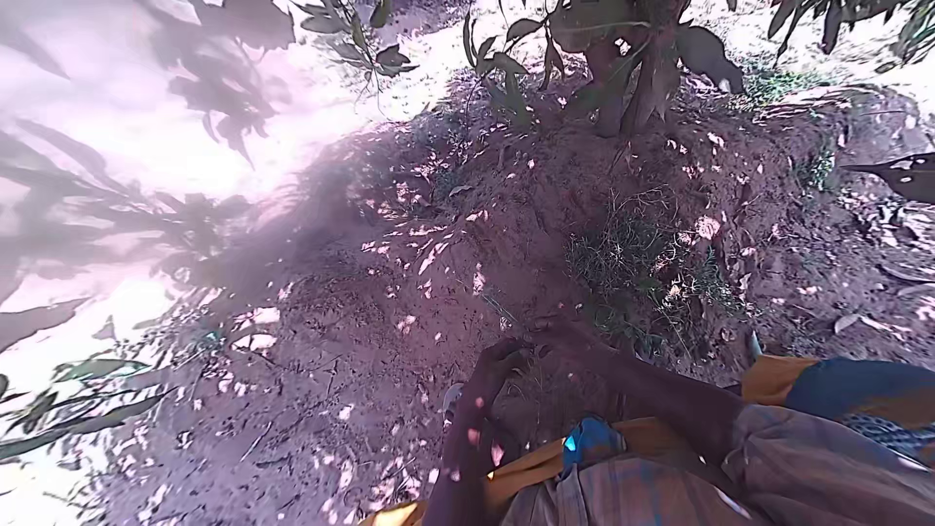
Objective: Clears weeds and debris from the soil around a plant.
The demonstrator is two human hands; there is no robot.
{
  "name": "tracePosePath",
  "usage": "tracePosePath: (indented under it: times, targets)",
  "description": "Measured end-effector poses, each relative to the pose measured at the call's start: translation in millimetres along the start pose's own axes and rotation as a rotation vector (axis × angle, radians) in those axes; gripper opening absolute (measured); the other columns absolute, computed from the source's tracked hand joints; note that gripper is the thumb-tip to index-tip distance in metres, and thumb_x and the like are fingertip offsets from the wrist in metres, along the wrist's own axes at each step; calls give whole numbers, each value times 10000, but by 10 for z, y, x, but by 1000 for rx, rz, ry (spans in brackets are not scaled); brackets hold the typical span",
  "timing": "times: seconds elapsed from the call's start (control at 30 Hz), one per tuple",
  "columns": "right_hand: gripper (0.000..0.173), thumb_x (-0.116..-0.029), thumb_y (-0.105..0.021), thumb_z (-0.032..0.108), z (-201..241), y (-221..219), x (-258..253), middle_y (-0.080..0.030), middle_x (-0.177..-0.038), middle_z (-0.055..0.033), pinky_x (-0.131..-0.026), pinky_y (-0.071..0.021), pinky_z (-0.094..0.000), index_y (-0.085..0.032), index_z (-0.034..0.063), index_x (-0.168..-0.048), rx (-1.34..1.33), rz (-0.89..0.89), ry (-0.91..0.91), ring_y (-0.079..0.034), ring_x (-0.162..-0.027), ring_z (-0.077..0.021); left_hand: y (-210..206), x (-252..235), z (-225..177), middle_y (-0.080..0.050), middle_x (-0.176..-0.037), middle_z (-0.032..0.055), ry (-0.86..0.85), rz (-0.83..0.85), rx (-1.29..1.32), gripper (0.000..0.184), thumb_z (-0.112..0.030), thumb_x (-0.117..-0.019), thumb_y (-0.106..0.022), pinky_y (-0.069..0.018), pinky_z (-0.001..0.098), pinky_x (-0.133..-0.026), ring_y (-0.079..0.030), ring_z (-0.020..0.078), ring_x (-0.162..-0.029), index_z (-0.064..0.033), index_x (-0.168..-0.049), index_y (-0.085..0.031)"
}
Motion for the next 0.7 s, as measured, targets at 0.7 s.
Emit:
tracePosePath:
  times: [0.7]
  targets:
    - [284,-1087,-465,128,-38,62,-26,-645,-1041,-107,-714,-509,-236,-612,-76,-1220,-57,-131,44,-606,-815,-84,-12,-89,64,-620,-809,26,-121,-122,-312,140,-68,-1022,-539,-502,220,-666,-585,38,-678,50,-1030,-614]
Point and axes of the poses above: each hand's wrist, its own x-axis away from the middle knuckle, its own y-axis out of the back of the hand, z = x × y, the point moved 1 cm from there along -x, towards the middle knuckle
